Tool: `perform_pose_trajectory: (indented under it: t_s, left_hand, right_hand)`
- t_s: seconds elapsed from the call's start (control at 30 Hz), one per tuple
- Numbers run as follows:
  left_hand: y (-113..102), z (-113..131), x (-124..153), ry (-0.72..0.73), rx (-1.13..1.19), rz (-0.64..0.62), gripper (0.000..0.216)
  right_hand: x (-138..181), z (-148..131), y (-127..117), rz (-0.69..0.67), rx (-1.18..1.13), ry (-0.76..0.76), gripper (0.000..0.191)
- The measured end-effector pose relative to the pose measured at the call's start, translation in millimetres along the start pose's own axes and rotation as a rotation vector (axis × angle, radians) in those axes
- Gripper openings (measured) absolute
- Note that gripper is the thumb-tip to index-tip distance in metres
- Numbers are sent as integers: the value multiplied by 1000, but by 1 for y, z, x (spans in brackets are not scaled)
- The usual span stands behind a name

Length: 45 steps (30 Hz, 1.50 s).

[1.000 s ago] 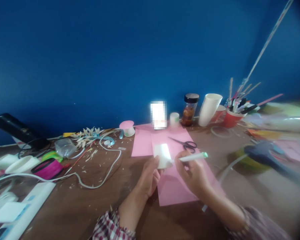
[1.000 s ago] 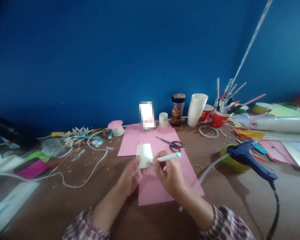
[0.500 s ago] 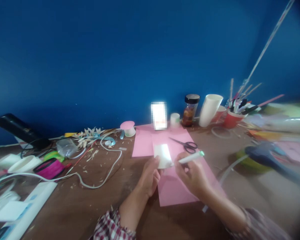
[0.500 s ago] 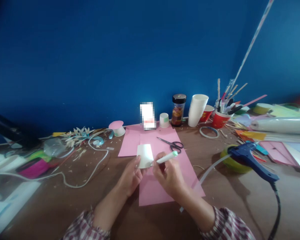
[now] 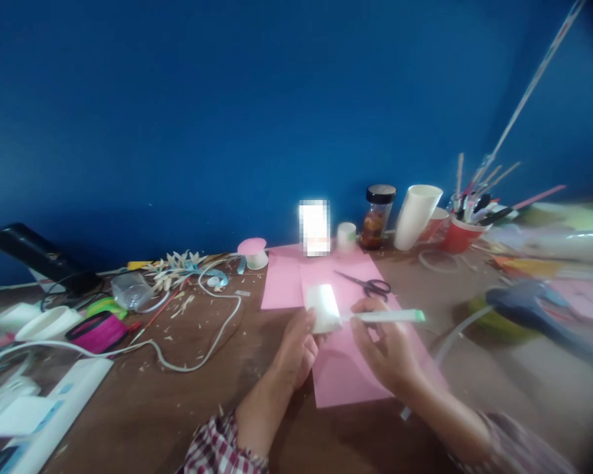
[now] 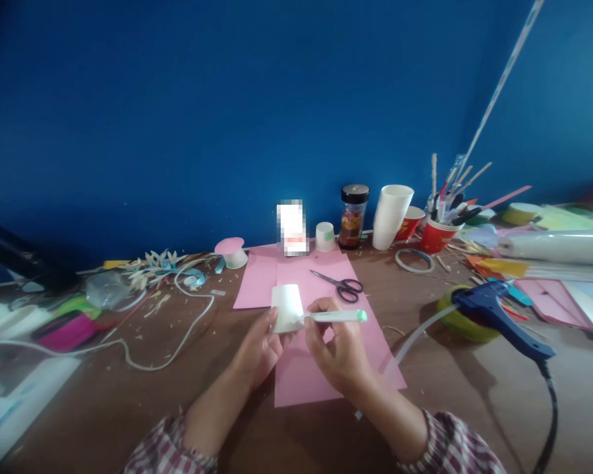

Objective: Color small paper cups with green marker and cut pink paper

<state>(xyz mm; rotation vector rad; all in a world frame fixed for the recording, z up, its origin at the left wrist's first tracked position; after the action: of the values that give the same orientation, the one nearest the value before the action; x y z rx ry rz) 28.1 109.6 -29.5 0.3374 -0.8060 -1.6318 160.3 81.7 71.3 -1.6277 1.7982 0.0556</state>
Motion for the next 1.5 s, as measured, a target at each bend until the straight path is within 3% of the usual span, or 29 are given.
perform_pose_trajectory:
  t_s: [0.23,0.43,0.83,1.5]
  left_hand:
    - [-4,-2,0,-31,51,64,32]
    - [4,0,2,4,-2,-11,38]
    - [9,6,4,54,-24,12,44]
    - [7,8,6,71,-6,34,23]
  right_hand:
    - [1,2,1,-18,43,-21,8]
    - [5,-3,3,-20,-14,-73,5]
    - [9,4,10,-76,-11,-62,8]
    - [7,3,12,-101,12,-51,9]
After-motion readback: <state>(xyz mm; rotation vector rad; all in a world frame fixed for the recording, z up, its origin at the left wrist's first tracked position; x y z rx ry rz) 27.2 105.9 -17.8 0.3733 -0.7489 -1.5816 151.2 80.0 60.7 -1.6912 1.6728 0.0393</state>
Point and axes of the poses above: each hand's wrist, its own x-axis away from the middle knuckle, its own y-axis out of the palm, z = x × y, the point moved 9 cm from there along -x, towards the middle knuckle, and after that the axes turned 2 degrees about -z, right-handed, at the moved point
